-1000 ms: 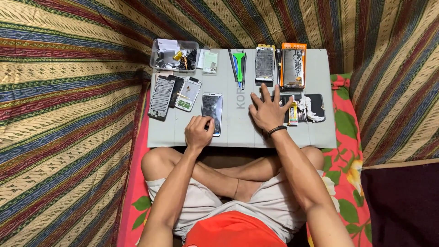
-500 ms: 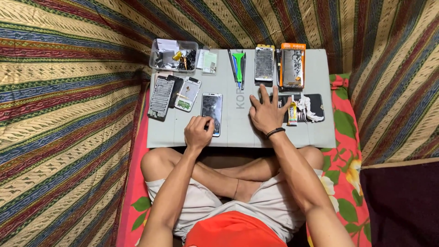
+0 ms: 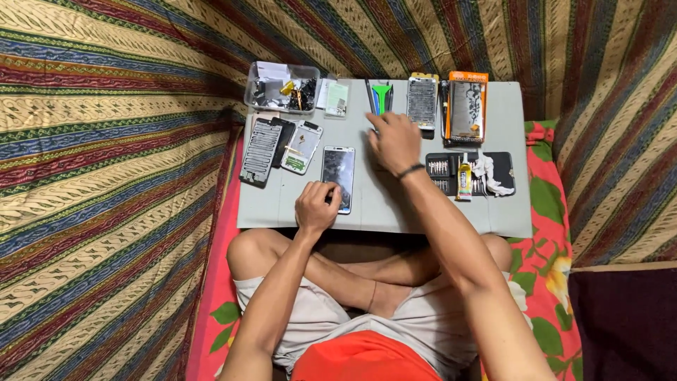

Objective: Scraping adhesive and cleaning a mobile phone screen during a repair process.

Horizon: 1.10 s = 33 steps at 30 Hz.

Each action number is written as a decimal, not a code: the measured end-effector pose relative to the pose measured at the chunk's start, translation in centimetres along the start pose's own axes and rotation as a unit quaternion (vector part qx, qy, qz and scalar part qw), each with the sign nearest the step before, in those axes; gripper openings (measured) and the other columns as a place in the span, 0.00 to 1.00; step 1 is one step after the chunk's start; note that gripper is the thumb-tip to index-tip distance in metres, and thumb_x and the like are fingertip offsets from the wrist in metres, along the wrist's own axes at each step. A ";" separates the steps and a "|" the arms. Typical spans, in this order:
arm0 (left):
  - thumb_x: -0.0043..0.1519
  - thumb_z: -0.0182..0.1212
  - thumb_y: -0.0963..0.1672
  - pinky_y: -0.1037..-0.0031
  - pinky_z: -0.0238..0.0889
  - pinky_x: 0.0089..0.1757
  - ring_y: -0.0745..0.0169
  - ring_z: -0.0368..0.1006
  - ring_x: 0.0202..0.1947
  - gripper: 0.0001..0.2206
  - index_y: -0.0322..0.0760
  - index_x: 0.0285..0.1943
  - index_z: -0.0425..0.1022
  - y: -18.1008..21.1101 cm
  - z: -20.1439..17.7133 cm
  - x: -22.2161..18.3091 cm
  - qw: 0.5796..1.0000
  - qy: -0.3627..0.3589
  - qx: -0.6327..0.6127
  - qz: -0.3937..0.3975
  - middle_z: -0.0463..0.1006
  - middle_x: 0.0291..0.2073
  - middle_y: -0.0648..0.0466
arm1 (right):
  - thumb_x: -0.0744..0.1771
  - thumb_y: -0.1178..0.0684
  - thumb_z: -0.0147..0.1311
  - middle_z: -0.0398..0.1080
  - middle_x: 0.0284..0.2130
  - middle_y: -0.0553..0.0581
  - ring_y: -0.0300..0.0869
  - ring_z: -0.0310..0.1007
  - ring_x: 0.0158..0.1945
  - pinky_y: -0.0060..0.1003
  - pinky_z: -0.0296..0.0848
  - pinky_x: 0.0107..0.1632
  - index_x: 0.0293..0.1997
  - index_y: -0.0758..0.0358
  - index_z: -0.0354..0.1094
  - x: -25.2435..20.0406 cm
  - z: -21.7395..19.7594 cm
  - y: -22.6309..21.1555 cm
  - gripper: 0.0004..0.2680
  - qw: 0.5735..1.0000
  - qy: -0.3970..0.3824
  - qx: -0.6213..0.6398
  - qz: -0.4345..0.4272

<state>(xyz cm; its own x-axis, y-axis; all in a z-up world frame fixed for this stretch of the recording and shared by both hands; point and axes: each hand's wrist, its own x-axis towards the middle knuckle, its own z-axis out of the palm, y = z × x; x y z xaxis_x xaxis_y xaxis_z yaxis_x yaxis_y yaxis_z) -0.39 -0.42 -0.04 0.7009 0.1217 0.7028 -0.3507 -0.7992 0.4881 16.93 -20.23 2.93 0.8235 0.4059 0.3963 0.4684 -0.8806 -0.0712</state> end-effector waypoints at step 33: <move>0.62 0.64 0.45 0.74 0.70 0.30 0.60 0.70 0.24 0.03 0.46 0.36 0.77 0.0 -0.5 0.9 0.999 0.020 -0.017 0.022 0.66 0.20 0.61 | 0.72 0.53 0.41 0.78 0.35 0.52 0.44 0.77 0.54 0.62 0.49 0.64 0.43 0.50 0.62 9.0 6.3 -8.0 0.03 0.985 0.072 -0.007 -0.156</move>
<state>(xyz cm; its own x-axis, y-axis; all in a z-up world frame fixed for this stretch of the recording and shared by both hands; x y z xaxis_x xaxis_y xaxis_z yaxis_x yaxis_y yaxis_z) -0.10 -0.04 0.83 0.6588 0.1110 0.7441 -0.4026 -0.7835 0.4734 22.60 -8.01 1.35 0.5858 0.6192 0.5230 0.6863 -0.7222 0.0864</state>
